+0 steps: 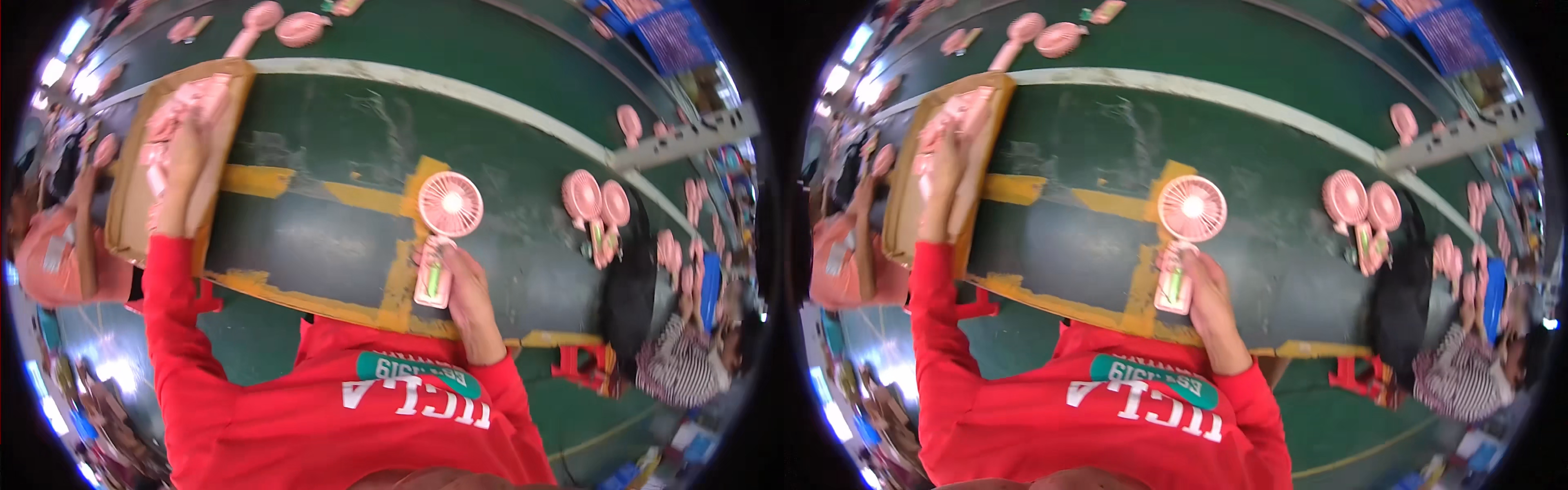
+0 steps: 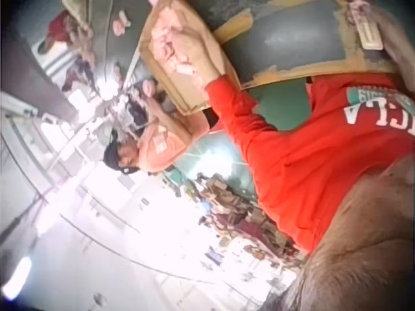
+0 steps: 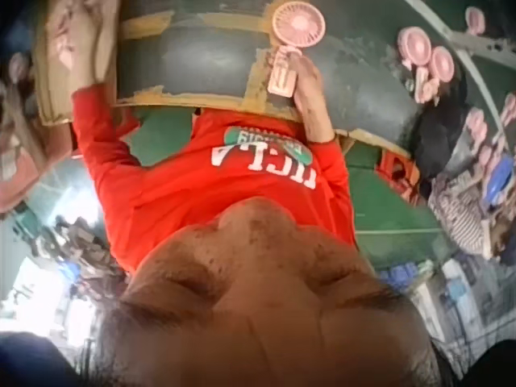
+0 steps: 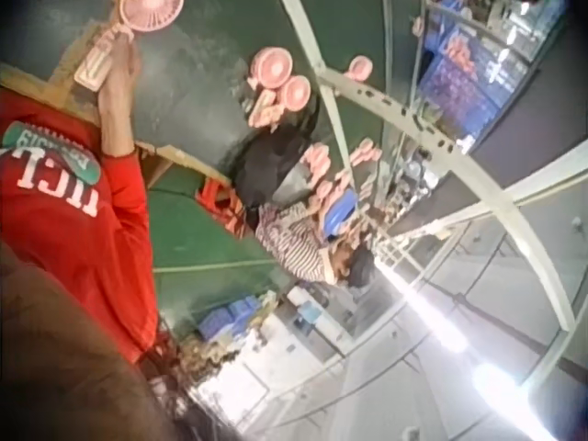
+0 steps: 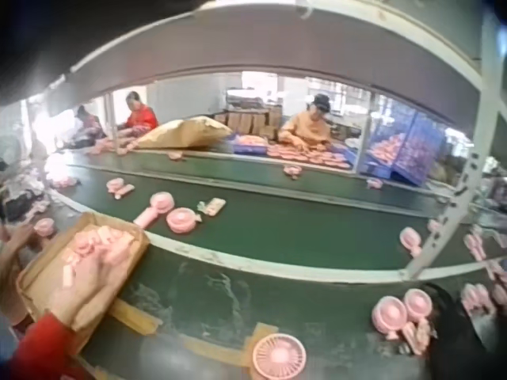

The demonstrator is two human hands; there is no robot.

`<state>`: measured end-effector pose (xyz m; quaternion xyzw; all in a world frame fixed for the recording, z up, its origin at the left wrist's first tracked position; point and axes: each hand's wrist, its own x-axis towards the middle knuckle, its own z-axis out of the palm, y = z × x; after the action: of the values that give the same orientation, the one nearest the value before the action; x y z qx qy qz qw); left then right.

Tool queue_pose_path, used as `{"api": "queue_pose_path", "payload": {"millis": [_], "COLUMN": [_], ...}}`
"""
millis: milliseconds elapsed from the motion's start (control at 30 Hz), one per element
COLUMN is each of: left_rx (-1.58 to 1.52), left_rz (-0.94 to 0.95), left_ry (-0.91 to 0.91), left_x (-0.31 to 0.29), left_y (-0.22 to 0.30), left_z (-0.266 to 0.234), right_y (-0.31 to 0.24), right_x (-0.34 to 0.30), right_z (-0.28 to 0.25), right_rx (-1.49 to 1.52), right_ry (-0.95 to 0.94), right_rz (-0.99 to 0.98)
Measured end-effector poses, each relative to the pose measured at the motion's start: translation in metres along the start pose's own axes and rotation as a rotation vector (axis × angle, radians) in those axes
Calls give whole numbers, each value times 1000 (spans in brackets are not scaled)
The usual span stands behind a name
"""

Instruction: The person assembles portable fans by fitting internal wiring and components into the handle casing, snapping on the cover, turning on the fan, and placing it onto the conveyor belt.

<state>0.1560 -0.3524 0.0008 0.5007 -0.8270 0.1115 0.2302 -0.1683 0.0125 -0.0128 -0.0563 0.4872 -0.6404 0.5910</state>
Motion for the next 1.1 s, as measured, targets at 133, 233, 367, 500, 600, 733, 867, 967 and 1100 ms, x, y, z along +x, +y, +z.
{"api": "queue_pose_path", "payload": {"millis": [133,233,367,500,600,733,867,967,1100], "left_rx": [-702,-1037,-1029,-714,-648,-515,-357,-330,-466], "left_rz": [-159,-182,132,365,407,325,200,93,-39], "left_ry": [-215,-496,-843,-734,-318,-440,-410,-594,-790], "left_x": [3,-18,-54,-72,-93,-133,-136,-132,-120], "left_y": [104,162,211,261,278,276,267,258,264], "left_z": [-85,-97,-61,-44,-49,-71,-78,-78,-96], "right_y": [-3,-1,2,4,7,10,6,2,0], "right_x": [-3,-2,-6,-7,-6,-5,-8,-9,-12], "right_z": [1,-2,-1,0,-2,-1,-1,-3,-6], "right_rx": [30,17,20,30,57,81,82,105,203], "right_ry": [71,63,49,55,59,42,35,9,-61], "right_rz": [3,-15,-26,-28,-33,-49,-28,-6,33]}}
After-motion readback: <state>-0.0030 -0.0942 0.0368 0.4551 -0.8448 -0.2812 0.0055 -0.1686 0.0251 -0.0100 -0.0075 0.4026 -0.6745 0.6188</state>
